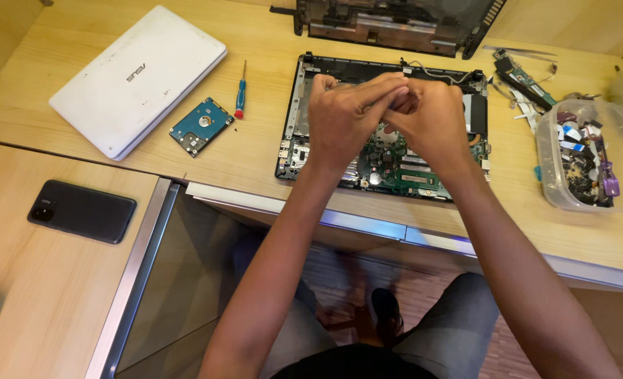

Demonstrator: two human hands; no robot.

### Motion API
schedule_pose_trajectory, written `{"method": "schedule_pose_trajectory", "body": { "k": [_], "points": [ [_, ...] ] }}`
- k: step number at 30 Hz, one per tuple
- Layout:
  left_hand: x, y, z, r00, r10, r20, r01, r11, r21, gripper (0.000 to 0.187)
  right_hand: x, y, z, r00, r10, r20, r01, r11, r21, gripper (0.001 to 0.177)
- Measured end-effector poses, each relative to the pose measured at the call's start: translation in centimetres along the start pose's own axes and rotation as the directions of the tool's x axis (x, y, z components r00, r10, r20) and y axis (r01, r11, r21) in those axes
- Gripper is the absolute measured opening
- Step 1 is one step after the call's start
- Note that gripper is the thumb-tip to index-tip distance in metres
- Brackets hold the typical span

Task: The person uses a screwdriver to remove screws from the laptop motherboard and places them into a plastic container. They continue unscrewing and organizing the small parts while the laptop remains open on the desk.

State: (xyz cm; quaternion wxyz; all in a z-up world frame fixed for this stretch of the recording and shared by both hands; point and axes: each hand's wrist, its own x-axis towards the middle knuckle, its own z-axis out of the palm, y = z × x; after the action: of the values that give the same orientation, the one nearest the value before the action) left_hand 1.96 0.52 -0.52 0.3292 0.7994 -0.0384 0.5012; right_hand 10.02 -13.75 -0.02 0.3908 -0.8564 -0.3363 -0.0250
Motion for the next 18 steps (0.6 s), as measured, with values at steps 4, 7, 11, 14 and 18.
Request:
{"method": "schedule_pose_trajectory", "body": {
  "k": [4,7,11,14,18],
  "points": [
    [0.5,0.9,-0.7,0.999,-0.017,0.038,0.020,0.997,-0.073,0.017,-0.2,-4.4,-3.1,0.977,-0.161,0.136,0.122,0.958,0.260,0.032],
    [0.1,1.3,-0.6,1.000,-0.029,0.008,0.029,1.000,-0.010,0.018,-0.5,-1.6,-1.6,0.983,-0.083,0.163,0.012,0.917,0.398,0.010],
    [-0.2,2.1,-1.1,0.999,-0.040,0.004,0.040,0.997,-0.061,0.018,-0.6,-2.1,-2.5,0.992,-0.003,0.126,-0.030,0.966,0.258,0.023],
    [-0.3,1.1,-0.9,0.997,-0.046,-0.061,0.044,0.998,-0.035,0.018,-0.6,-4.9,-4.6,0.944,-0.093,0.318,-0.053,0.906,0.421,0.034],
    [-0.9,1.8,-1.5,0.999,-0.047,-0.016,0.046,0.997,-0.064,0.020,-1.6,-2.7,-2.8,0.953,-0.158,0.260,-0.010,0.838,0.545,0.021]
  ]
}}
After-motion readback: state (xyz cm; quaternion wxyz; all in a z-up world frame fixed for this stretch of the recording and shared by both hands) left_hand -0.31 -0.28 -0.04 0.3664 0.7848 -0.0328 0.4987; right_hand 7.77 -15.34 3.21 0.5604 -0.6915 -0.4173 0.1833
